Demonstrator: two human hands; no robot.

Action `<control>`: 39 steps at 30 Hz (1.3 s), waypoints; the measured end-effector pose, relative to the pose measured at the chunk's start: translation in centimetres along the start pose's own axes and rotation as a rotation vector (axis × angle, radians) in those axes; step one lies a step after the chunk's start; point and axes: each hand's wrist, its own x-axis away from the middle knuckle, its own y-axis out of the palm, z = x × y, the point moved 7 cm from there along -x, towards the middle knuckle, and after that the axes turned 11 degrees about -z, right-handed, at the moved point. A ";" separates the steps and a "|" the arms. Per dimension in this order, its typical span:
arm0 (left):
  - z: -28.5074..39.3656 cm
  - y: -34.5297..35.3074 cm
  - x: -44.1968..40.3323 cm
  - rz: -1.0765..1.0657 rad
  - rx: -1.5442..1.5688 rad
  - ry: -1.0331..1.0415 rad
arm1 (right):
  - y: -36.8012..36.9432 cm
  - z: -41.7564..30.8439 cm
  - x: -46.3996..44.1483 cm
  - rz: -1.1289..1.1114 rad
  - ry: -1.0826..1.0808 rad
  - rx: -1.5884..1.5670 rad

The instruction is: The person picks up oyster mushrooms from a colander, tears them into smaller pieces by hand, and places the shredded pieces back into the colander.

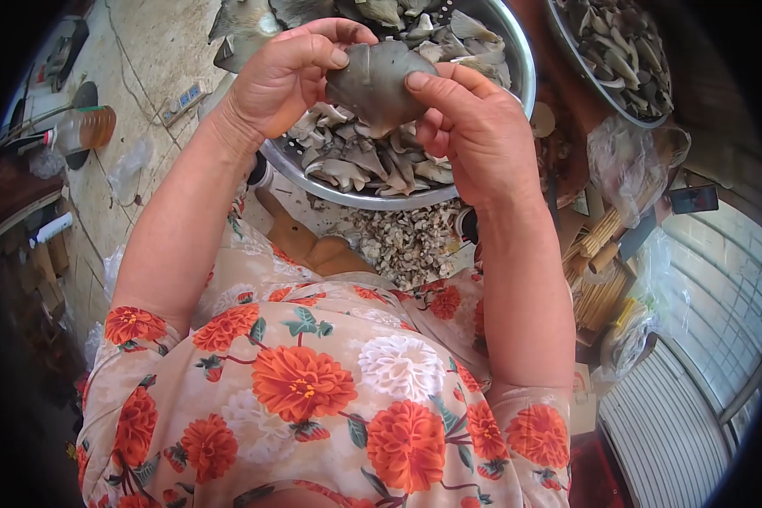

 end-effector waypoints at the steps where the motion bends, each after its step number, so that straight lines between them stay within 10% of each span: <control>1: 0.2 0.1 0.0 0.057 0.012 0.044 | 0.0 0.0 0.0 -0.009 0.002 -0.009; 16: -1.3 1.3 0.7 0.055 -0.323 -0.086 | 0.5 0.2 0.1 -0.003 0.026 0.148; 24: -2.6 2.7 0.6 -0.103 0.205 -0.008 | 1.5 0.2 0.2 -0.121 0.031 -0.007; 35: -0.9 2.0 0.5 -0.153 0.338 0.100 | -1.0 -1.8 0.2 -0.055 -0.189 -0.345; 39: -1.0 2.5 0.6 -0.036 0.156 0.027 | 0.3 0.2 0.6 -0.076 0.065 -0.174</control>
